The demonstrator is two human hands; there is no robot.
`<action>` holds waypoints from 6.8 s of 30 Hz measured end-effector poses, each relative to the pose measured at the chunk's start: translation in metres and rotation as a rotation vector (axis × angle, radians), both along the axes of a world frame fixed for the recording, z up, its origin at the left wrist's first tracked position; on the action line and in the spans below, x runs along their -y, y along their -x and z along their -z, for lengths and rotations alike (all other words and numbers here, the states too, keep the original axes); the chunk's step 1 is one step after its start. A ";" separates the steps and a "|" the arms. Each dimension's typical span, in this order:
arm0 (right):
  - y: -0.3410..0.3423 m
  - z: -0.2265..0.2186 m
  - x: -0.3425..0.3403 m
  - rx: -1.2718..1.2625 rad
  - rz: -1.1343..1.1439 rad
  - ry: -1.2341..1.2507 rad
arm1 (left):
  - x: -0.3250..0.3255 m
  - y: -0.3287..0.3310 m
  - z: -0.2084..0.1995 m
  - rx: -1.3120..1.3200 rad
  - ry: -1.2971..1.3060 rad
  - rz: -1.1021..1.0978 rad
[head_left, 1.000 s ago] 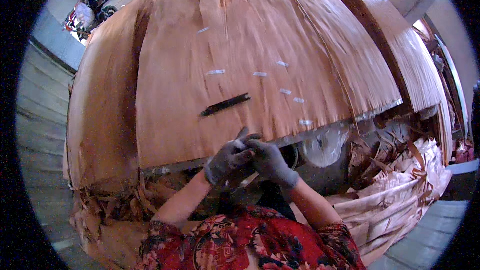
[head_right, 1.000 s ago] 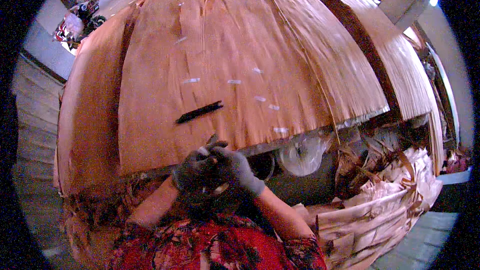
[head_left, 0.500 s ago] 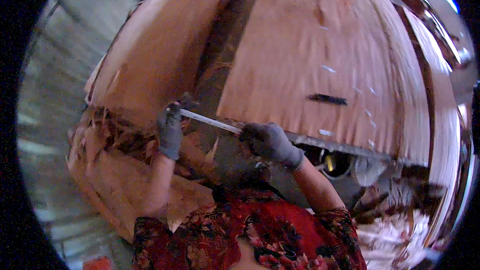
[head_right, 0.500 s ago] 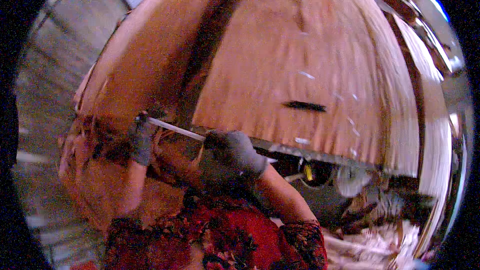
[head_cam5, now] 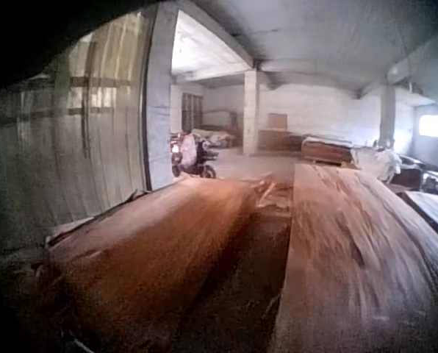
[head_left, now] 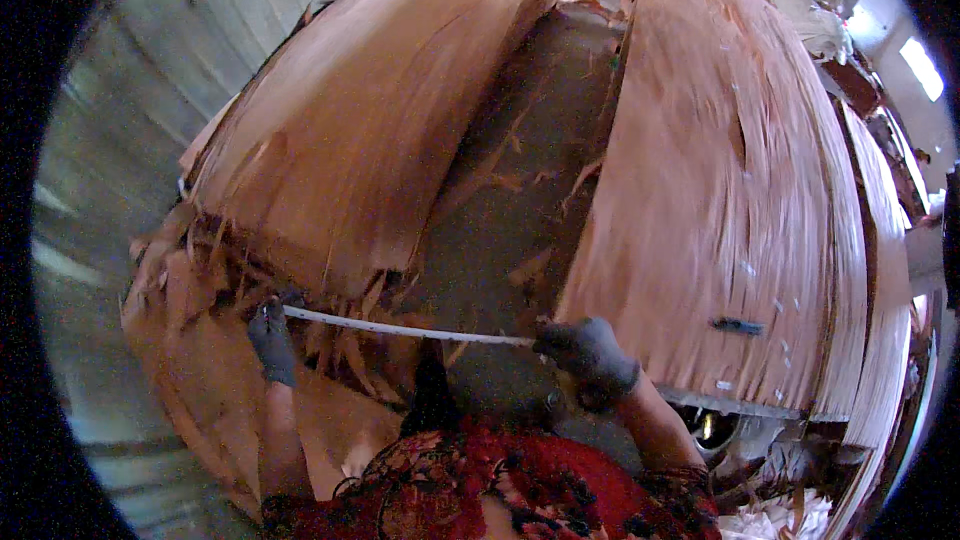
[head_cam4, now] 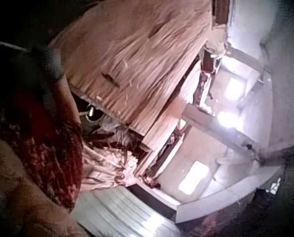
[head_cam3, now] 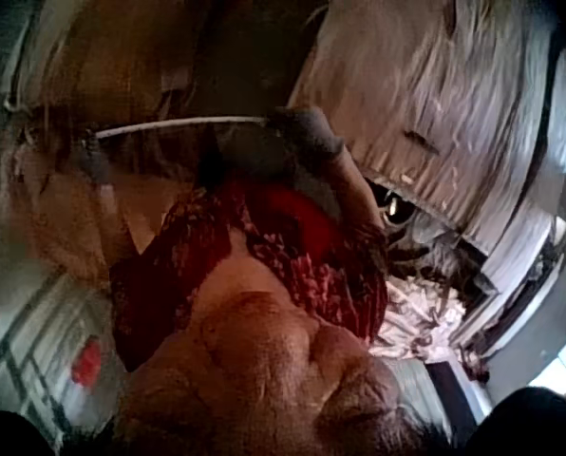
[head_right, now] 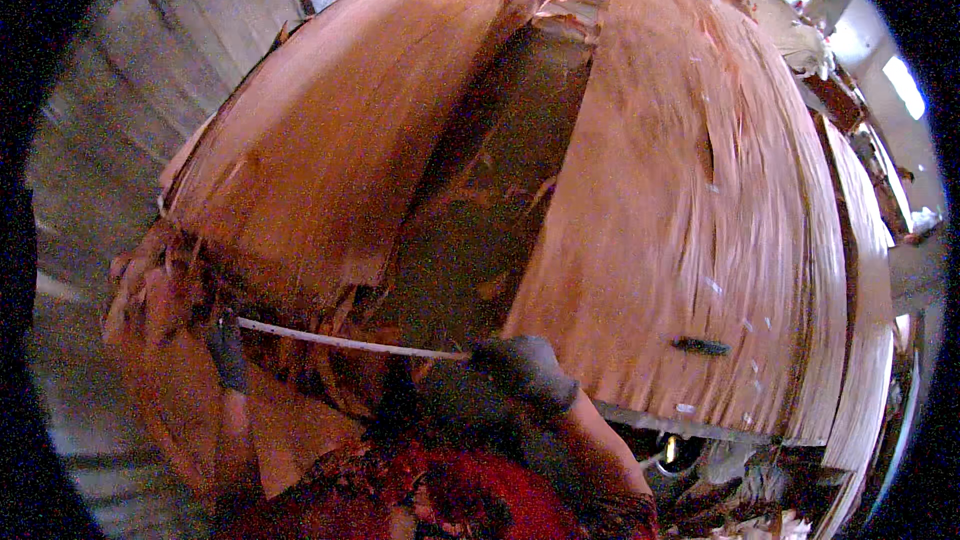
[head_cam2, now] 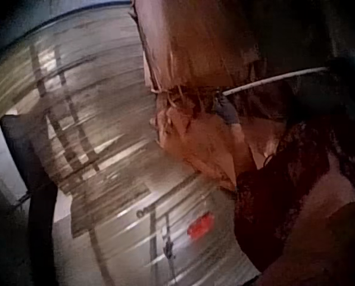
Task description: The person uses a utility knife to cut strips of white tape and secures thin wooden veneer sheets onto a large curved wooden structure. They repeatedly lift, align, and tape the veneer layers, smoothing them down to ensure adhesion. The person also uses a metal bar to assist in positioning the veneer and handles a roll of tape throughout the process.
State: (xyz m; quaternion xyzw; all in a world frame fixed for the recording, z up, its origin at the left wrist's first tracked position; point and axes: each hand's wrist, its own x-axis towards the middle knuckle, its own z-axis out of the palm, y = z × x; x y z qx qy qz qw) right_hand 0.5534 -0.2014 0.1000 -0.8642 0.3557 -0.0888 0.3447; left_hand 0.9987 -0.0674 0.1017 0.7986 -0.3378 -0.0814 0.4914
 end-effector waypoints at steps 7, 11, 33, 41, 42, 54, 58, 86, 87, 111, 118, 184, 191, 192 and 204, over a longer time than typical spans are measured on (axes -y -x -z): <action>-0.077 -0.002 0.052 0.043 0.466 -0.227 | 0.145 -0.044 0.007 0.302 -0.173 0.606; -0.136 -0.007 0.067 0.745 0.559 -0.881 | 0.223 0.043 -0.029 0.145 0.003 1.454; -0.173 -0.043 0.499 0.869 0.849 -0.591 | 0.718 0.111 -0.057 0.671 0.314 1.623; -0.109 -0.104 0.610 1.185 1.287 -0.264 | 0.869 0.242 -0.087 0.390 0.589 2.017; -0.098 -0.111 0.619 1.359 1.357 -0.350 | 0.884 0.260 -0.087 0.418 0.596 2.071; 0.076 -0.085 0.726 -0.079 1.495 0.761 | 1.035 0.479 -0.084 0.523 0.664 2.484; 0.122 -0.077 0.750 0.840 1.705 0.398 | 1.084 0.539 -0.091 0.474 0.390 2.647; 0.457 0.021 0.778 1.135 2.617 0.003 | 1.097 0.974 0.059 0.239 0.780 2.870; 0.465 0.026 0.779 1.150 2.606 -0.044 | 1.096 0.979 0.062 0.188 0.787 2.909; 0.485 0.045 0.757 0.709 2.379 -0.361 | 1.071 0.959 0.077 0.956 0.976 2.838; 0.483 0.018 0.690 0.629 2.412 -0.381 | 1.064 0.962 0.078 0.874 1.050 2.849; 0.325 0.004 0.850 0.987 2.225 0.070 | 1.299 0.931 0.086 1.055 0.516 2.307; 0.443 0.023 0.974 1.009 2.363 0.063 | 1.300 0.931 0.077 0.889 0.454 2.396; 0.460 0.024 0.988 1.033 2.372 0.061 | 1.301 0.932 0.081 0.851 0.455 2.409; 0.555 0.061 1.004 -0.661 1.871 -0.299 | 1.308 0.955 0.090 0.374 0.654 2.671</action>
